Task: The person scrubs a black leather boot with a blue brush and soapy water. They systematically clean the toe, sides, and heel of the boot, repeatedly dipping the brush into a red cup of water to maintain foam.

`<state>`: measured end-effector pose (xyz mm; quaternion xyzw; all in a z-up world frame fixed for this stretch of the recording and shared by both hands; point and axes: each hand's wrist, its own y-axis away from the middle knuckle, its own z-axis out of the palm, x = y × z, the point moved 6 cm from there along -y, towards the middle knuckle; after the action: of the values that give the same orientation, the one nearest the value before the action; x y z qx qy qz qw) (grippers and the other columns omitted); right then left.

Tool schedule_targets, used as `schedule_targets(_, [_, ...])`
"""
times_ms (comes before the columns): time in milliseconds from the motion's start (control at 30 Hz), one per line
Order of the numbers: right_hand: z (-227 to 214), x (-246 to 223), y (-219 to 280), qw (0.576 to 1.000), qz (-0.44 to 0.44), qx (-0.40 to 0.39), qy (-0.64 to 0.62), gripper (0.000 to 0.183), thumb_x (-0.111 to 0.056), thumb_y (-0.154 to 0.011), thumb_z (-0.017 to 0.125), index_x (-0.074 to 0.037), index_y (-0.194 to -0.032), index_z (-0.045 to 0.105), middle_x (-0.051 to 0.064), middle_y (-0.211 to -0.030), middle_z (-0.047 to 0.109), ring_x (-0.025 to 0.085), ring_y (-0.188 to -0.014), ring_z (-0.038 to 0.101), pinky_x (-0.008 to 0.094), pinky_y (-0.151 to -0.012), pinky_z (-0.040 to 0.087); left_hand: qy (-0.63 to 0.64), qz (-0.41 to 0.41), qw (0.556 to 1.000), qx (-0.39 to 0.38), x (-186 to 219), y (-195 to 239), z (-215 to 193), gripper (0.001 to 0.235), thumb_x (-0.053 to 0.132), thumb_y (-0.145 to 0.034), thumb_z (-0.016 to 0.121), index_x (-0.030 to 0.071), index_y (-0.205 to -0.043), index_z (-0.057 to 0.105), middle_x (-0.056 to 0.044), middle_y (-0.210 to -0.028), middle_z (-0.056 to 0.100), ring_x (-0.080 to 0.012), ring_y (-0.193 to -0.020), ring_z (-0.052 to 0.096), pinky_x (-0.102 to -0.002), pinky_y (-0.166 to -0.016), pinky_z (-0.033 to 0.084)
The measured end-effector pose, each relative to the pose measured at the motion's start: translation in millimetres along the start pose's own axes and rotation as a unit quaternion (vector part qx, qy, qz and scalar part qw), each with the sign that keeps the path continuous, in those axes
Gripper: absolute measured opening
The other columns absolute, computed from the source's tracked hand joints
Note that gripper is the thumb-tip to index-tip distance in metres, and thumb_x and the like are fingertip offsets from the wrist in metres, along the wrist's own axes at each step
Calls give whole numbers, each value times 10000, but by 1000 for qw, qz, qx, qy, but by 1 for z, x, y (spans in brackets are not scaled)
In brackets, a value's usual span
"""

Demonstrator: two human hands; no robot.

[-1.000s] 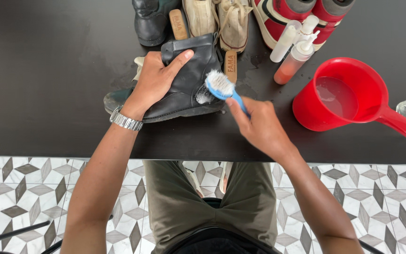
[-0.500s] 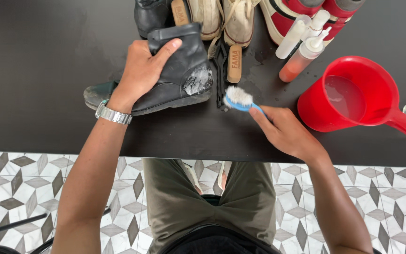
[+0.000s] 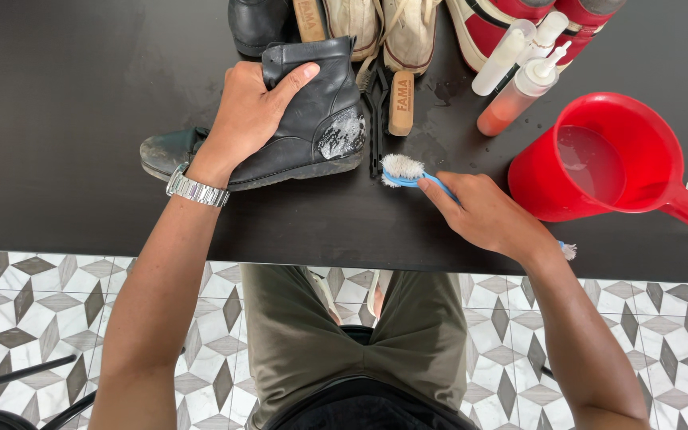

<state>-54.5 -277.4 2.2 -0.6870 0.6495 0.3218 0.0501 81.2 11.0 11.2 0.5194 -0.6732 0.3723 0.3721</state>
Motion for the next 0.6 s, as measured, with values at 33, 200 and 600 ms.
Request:
schedule_targets(33, [1,1,-3,1000,-11,0,8,569,-472,-1201,408,-71,-804,332,38,-728,353,229,-708,350,432,-683,330,2,0,1000,1,-1,-1,0,720,451,-1118,752,216,-685,226,101,-611,239,-67,-596,229,-271,-566,240])
schedule_targets(200, [3,-5,-4,1000,-12,-10,13,567,-463,-1205,405,-71,-801,341,34,-726,336,228,-702,344,424,-679,329,0,3,1000,0,-1,1,0,718,457,-1121,746,210,-675,240,97,-599,261,-68,-592,250,-265,-571,262])
schedule_targets(600, [-5,15,-4,996,6,-82,23,612,-505,-1164,419,-29,-796,526,66,-743,450,204,-733,445,408,-733,431,7,7,1000,-4,0,0,0,695,458,-1119,741,221,-689,249,105,-618,247,-65,-602,248,-263,-579,267])
